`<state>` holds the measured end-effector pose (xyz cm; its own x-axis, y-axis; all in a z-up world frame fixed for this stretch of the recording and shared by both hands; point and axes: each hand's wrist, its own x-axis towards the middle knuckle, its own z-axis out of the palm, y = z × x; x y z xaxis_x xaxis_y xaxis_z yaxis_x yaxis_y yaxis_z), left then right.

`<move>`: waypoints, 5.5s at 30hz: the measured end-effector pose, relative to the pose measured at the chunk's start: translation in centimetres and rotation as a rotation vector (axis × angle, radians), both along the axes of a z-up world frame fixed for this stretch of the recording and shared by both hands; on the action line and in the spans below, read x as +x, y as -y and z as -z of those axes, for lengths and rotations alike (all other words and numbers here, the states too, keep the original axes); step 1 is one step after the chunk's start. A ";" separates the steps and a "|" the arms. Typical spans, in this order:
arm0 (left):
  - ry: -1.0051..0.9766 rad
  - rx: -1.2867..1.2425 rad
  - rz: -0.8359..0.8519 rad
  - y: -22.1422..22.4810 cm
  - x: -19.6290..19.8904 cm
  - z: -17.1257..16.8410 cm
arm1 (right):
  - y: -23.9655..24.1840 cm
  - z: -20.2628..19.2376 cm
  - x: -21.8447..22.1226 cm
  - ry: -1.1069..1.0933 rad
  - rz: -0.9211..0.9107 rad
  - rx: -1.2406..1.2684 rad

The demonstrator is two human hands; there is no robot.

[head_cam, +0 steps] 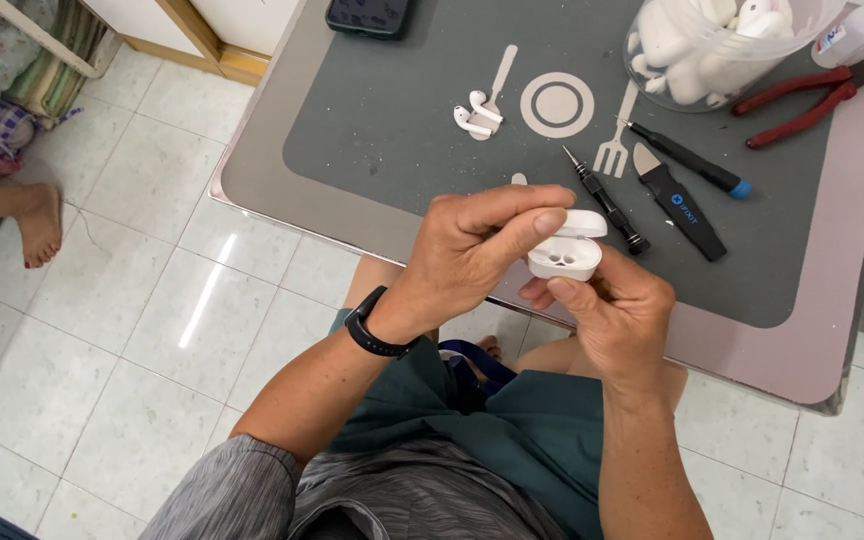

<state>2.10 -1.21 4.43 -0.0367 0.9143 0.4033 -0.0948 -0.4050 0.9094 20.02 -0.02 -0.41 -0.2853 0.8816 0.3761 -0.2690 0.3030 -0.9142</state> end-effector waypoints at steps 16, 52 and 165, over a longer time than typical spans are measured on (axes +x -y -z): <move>-0.598 0.388 -0.465 0.0 1.1 2.9 | -0.3 -1.1 -1.5 -0.112 0.072 -0.196; -0.143 0.149 -0.244 5.4 4.1 1.5 | 0.6 -1.5 -1.8 0.221 0.303 0.299; 0.347 -0.247 0.050 0.2 -0.5 5.2 | 0.3 0.5 0.4 0.197 0.047 0.122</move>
